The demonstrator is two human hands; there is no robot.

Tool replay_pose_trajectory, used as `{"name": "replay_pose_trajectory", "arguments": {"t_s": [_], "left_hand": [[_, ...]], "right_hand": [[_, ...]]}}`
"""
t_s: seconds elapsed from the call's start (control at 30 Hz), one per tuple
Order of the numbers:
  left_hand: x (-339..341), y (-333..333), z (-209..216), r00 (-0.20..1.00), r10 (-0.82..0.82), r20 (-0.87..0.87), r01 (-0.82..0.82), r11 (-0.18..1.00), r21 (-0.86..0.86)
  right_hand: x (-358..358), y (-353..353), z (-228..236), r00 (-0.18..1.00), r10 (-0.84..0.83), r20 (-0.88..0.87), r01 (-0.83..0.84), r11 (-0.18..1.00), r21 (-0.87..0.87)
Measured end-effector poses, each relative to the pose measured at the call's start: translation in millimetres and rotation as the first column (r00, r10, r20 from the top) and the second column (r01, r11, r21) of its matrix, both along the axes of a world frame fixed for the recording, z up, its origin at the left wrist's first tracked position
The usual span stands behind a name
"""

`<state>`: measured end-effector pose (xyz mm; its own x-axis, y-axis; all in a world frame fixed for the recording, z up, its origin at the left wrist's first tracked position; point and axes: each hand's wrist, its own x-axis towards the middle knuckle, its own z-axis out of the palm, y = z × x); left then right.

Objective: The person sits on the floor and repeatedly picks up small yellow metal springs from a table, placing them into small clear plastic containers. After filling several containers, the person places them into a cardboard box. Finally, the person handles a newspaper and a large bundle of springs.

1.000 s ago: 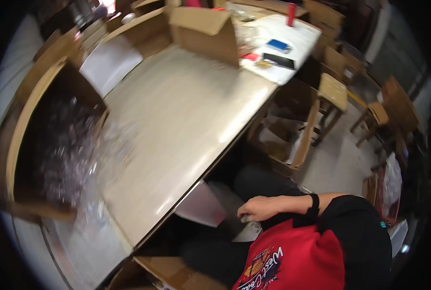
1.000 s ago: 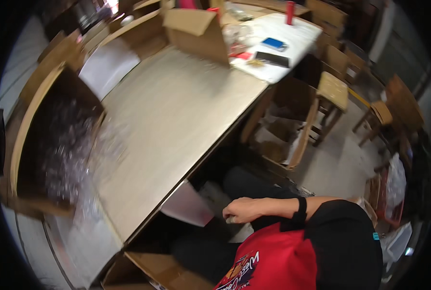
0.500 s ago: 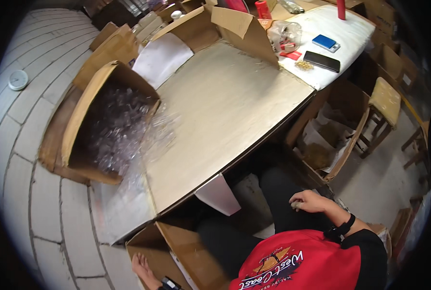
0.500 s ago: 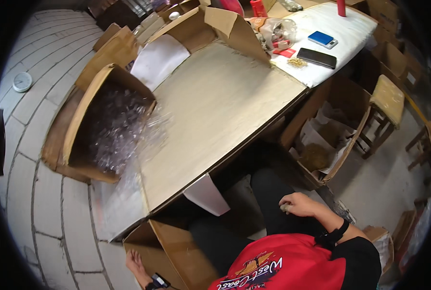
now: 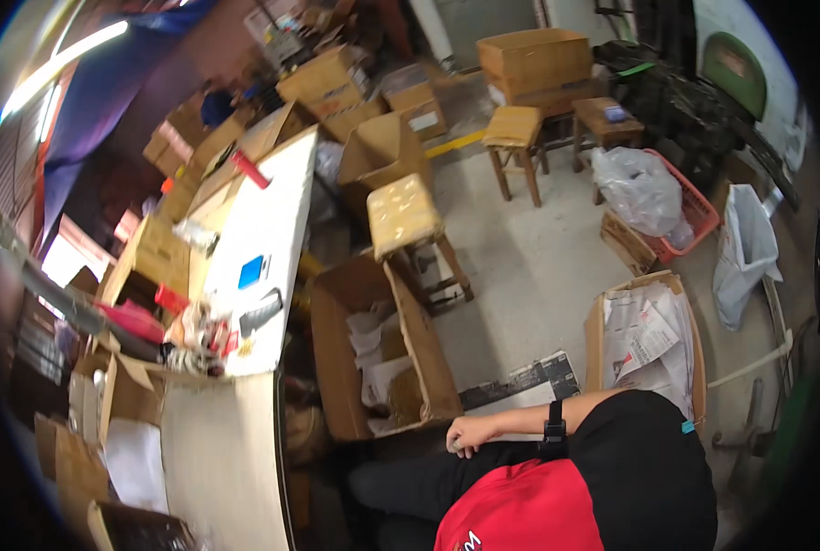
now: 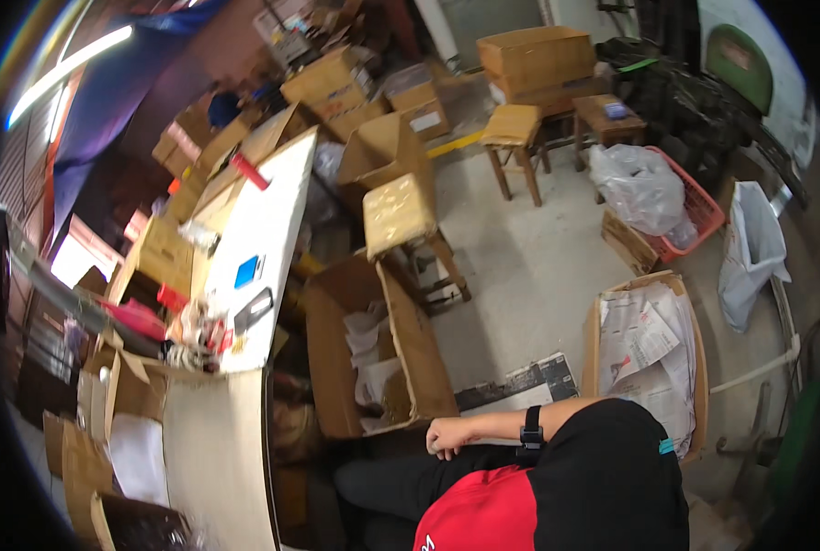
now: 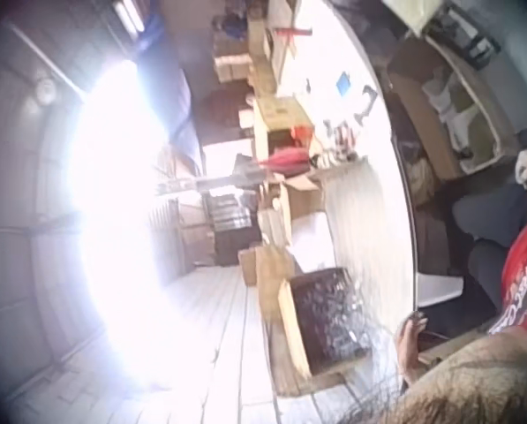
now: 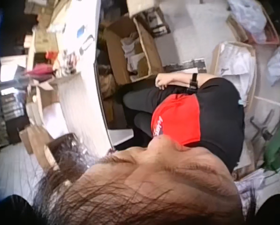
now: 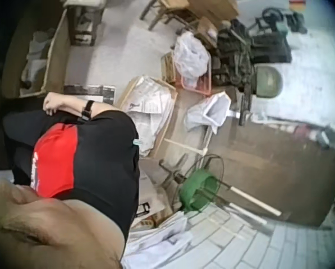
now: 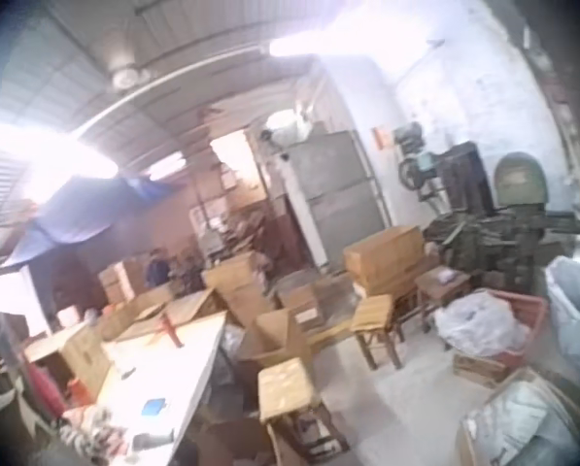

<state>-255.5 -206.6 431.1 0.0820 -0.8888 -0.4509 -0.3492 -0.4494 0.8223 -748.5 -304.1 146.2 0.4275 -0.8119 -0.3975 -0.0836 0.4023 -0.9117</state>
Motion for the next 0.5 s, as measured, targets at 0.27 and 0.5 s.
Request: {"name": "replay_pose_trajectory", "arguments": {"t_s": [0.27, 0.5], "left_hand": [[-196, -137, 8, 0.888, -0.442, -0.127, 0.446, 0.895, 0.005], [-263, -256, -155, 0.836, -0.417, -0.357, 0.464, 0.884, 0.055]], "right_hand": [[-17, 6, -13, 0.967, -0.247, 0.059, 0.237, 0.961, 0.14], [-27, -27, -34, 0.951, -0.304, -0.055, 0.308, 0.946, 0.099]]}}
